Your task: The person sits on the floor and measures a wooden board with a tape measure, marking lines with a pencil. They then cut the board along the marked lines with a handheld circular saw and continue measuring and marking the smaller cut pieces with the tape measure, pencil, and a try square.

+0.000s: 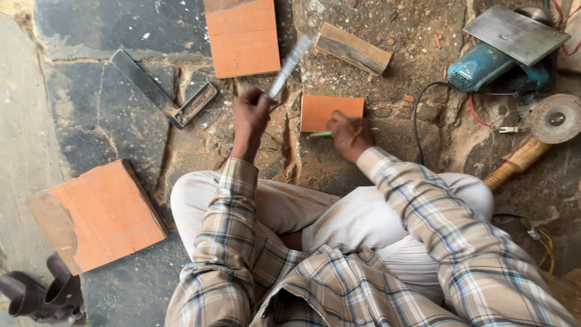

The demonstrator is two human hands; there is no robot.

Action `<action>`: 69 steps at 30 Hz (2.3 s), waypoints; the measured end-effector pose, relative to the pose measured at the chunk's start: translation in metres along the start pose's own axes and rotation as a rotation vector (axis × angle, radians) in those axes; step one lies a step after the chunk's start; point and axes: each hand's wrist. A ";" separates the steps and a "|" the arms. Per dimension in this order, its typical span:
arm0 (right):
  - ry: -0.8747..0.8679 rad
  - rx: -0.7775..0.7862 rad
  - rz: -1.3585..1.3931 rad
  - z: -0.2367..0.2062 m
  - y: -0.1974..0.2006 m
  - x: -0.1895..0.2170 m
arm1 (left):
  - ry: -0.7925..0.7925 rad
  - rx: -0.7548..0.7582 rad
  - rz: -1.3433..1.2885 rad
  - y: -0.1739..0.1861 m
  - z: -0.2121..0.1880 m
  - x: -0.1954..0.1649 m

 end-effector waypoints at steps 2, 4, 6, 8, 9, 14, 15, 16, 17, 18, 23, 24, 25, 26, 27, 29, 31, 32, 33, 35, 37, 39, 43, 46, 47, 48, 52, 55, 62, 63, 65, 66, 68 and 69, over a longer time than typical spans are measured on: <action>-0.175 0.089 0.205 0.000 0.008 -0.017 | -0.004 0.077 0.233 -0.001 0.000 0.006; -0.385 -0.103 0.366 -0.006 0.024 -0.039 | -0.099 0.161 0.396 -0.008 0.001 0.016; -0.647 -0.057 0.403 -0.018 0.046 -0.066 | -0.280 0.219 0.462 -0.023 0.001 0.027; -0.646 -0.083 0.450 -0.032 0.057 -0.079 | -0.408 0.255 0.556 -0.042 0.002 0.034; -0.643 -0.101 0.470 -0.035 0.059 -0.083 | -0.442 0.256 0.618 -0.052 0.001 0.037; -0.846 0.200 0.591 -0.020 0.031 -0.081 | -0.375 0.283 0.833 -0.076 -0.005 0.035; -0.903 0.243 0.623 -0.016 0.023 -0.081 | -0.383 0.265 0.842 -0.076 -0.005 0.033; -0.871 0.230 0.599 -0.013 0.016 -0.081 | -0.394 0.244 0.850 -0.075 -0.005 0.032; -0.837 0.214 0.573 -0.010 0.010 -0.083 | -0.374 0.243 0.857 -0.073 -0.004 0.030; -0.802 0.200 0.544 -0.009 0.005 -0.086 | -0.352 0.242 0.862 -0.071 -0.004 0.030; -0.700 0.072 0.501 -0.004 -0.002 -0.091 | -0.434 0.199 0.861 -0.064 -0.004 0.032; -0.766 0.126 0.522 -0.003 0.000 -0.090 | -0.441 0.186 0.867 -0.063 -0.004 0.032; -0.777 0.112 0.544 -0.002 0.003 -0.089 | -0.451 0.166 0.870 -0.062 -0.004 0.032; -0.784 0.093 0.562 0.000 0.008 -0.088 | -0.390 0.202 0.891 -0.062 -0.004 0.031; -0.788 0.074 0.581 0.002 0.013 -0.087 | -0.329 0.235 0.912 -0.061 -0.004 0.029; -0.853 0.054 0.765 0.000 0.027 -0.084 | -0.319 0.252 0.912 -0.059 -0.005 0.025; -0.819 -0.043 1.042 -0.003 0.039 -0.079 | -0.429 0.214 0.871 -0.055 -0.007 0.021; -0.747 -0.135 1.224 -0.005 0.045 -0.077 | -0.420 0.205 0.888 -0.055 -0.008 0.019; -0.664 -0.231 1.405 -0.006 0.050 -0.075 | -0.415 0.195 0.908 -0.055 -0.009 0.017; -0.634 -0.175 1.434 -0.009 0.058 -0.069 | -0.435 0.166 0.924 -0.053 -0.009 0.015; -0.613 -0.113 1.423 -0.012 0.060 -0.061 | -0.471 0.138 0.897 -0.053 -0.010 0.014; -0.611 -0.061 1.364 -0.014 0.059 -0.056 | -0.384 0.201 0.894 -0.052 -0.009 0.015; -0.361 -0.178 1.452 -0.012 0.047 -0.054 | -0.397 0.223 0.915 -0.050 -0.007 0.017; -0.263 -0.186 1.266 -0.010 0.037 -0.061 | -0.403 0.237 0.903 -0.049 -0.006 0.019; -0.354 -0.144 1.202 -0.010 0.034 -0.063 | -0.400 0.244 0.897 -0.048 -0.005 0.019; -0.443 -0.100 1.136 -0.009 0.033 -0.063 | -0.397 0.252 0.891 -0.048 -0.004 0.019; -0.462 0.016 0.818 -0.010 0.047 -0.052 | -0.329 0.283 0.950 -0.047 -0.001 0.018; -0.449 0.026 0.962 -0.020 0.081 -0.039 | -0.238 0.363 0.891 -0.048 0.001 0.018; 0.311 -0.115 1.235 -0.054 0.136 -0.038 | -0.241 0.351 0.888 -0.050 0.005 0.026; 0.265 -0.138 1.265 -0.057 0.131 -0.039 | -0.245 0.347 0.888 -0.051 0.006 0.027; 0.025 -0.136 1.384 -0.054 0.110 -0.040 | -0.254 0.344 0.899 -0.051 0.007 0.031; -0.097 -0.112 1.435 -0.051 0.098 -0.041 | -0.258 0.344 0.909 -0.051 0.008 0.032; -0.286 0.000 1.458 -0.038 0.069 -0.042 | -0.274 0.340 0.917 -0.050 0.007 0.034; -0.354 0.070 1.445 -0.031 0.057 -0.044 | -0.292 0.328 0.909 -0.050 0.007 0.035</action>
Point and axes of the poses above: each hand's wrist, its own z-axis towards the middle knuckle, its own y-axis out of the back of the hand, x = y × z, and after that the axes turned 3 degrees about x, right-handed
